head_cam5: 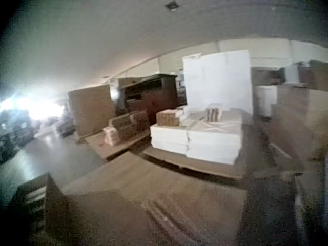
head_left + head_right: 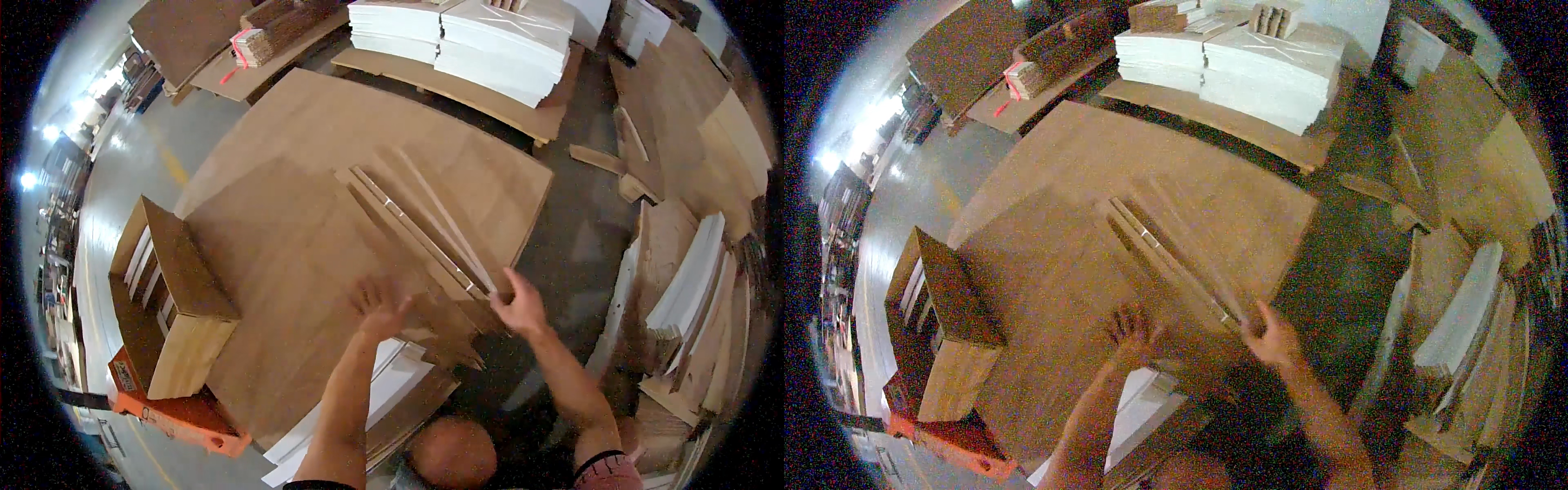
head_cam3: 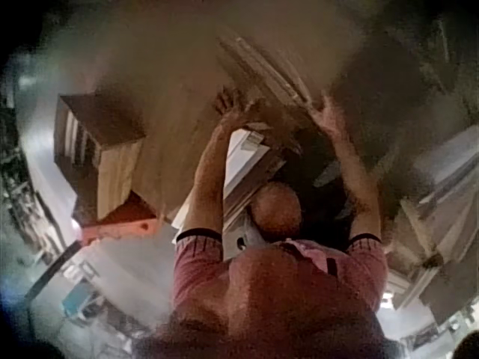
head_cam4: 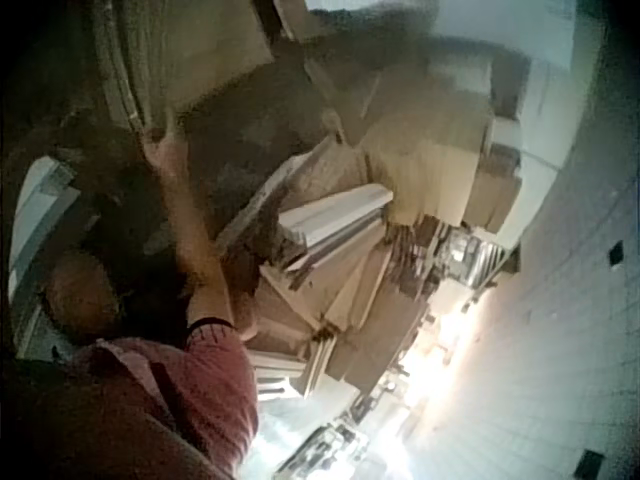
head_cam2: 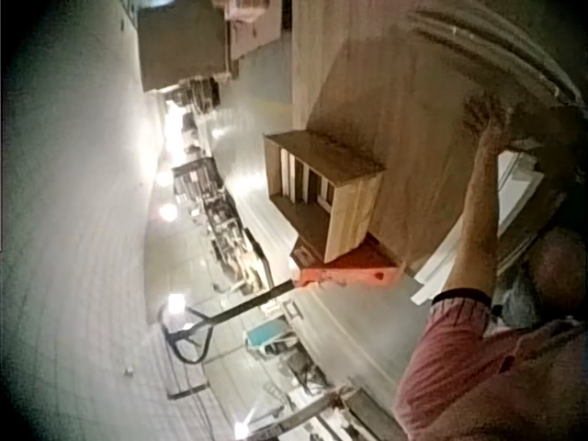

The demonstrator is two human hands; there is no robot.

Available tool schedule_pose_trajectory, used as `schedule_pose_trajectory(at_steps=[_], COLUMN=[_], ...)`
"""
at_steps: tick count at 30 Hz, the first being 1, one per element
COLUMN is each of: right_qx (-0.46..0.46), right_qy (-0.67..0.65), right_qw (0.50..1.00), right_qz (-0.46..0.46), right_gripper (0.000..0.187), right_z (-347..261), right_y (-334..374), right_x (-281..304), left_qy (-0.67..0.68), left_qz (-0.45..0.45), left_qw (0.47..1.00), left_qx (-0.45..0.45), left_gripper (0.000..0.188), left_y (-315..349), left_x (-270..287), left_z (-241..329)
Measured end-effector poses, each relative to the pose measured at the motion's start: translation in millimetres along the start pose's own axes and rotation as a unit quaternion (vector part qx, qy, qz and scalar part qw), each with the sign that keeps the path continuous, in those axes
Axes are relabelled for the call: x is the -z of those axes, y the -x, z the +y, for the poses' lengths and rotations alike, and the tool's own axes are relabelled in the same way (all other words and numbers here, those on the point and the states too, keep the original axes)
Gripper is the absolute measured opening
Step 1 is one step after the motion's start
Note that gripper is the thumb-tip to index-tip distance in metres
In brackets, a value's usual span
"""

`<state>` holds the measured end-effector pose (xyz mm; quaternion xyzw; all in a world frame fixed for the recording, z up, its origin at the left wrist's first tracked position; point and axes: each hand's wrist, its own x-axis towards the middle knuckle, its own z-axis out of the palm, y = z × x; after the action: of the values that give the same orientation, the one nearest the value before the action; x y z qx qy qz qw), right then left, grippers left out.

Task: The person sorts through and organizes white and brown wooden furniture components on the floor of a warehouse by hand.

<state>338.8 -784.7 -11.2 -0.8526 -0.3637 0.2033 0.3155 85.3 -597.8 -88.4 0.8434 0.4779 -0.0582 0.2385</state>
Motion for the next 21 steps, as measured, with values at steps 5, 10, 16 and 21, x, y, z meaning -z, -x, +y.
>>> schedule_pose_trajectory(at_steps=[5, 10, 16, 21], right_qx=[0.076, 0.086, -0.009, 0.050], right_qy=[-0.035, 0.058, 0.095, 0.028], right_qw=[0.997, 0.994, 0.993, 0.995], right_qz=[-0.001, -0.017, -0.066, -0.081], right_gripper=[0.063, 0.064, 0.062, 0.057], right_z=[-49.4, -54.8, -38.8, -43.2], right_y=[29.5, 54.2, 74.3, 68.7], right_x=[-59.0, -73.6, -78.5, -72.5], left_qy=[0.154, 0.281, 0.424, 0.631], left_qz=[-0.048, -0.055, 0.043, -0.080], left_qw=[0.987, 0.953, 0.902, 0.749], left_qx=[0.005, 0.101, 0.067, 0.182], left_gripper=[0.087, 0.081, 0.084, 0.067], left_y=[-11.8, -13.6, -57.6, -63.7], left_x=[4.3, 19.9, -97.4, -85.9], left_z=[-3.4, 16.4, 22.9, 0.7])
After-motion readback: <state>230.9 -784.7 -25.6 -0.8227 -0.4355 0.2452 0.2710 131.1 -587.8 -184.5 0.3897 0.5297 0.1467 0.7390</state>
